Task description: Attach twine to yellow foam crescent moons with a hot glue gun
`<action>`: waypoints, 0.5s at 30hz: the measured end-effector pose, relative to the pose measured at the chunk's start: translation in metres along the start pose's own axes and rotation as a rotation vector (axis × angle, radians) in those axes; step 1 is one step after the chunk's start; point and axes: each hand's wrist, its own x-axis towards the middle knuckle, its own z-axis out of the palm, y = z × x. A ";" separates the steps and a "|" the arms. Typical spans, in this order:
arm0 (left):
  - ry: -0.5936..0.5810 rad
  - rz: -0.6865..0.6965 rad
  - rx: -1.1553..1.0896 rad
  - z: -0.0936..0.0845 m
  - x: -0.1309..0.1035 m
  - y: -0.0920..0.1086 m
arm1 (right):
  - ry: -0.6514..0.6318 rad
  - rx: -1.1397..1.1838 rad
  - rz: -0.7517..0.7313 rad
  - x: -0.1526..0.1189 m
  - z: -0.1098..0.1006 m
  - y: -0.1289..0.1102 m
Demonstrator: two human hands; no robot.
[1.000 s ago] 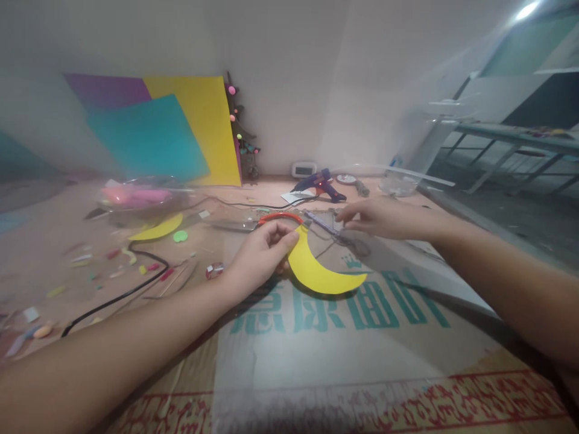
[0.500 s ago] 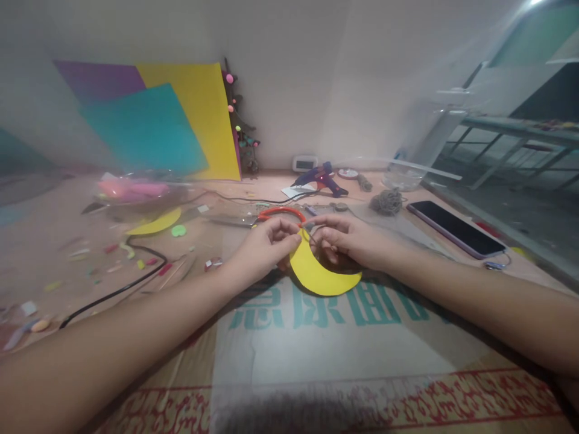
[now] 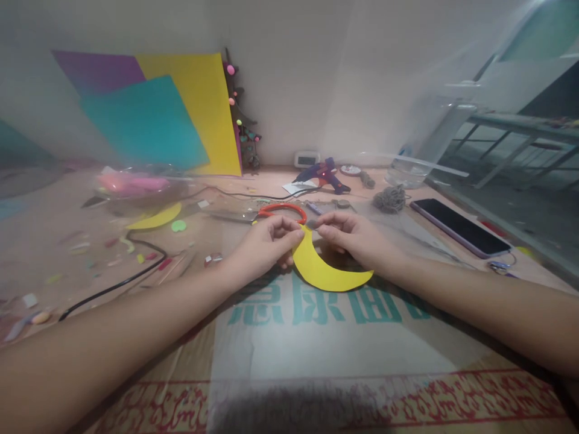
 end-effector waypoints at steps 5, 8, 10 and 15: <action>0.003 -0.003 0.011 0.000 -0.001 0.001 | 0.027 -0.022 0.008 -0.001 0.000 -0.002; 0.005 -0.002 0.024 0.001 -0.002 0.001 | 0.036 -0.023 0.021 -0.001 0.000 -0.002; 0.005 -0.003 0.029 0.001 -0.002 0.001 | 0.035 -0.028 0.030 -0.001 0.001 -0.003; 0.006 0.006 0.033 0.001 -0.001 0.000 | 0.004 -0.084 0.012 0.000 0.000 -0.001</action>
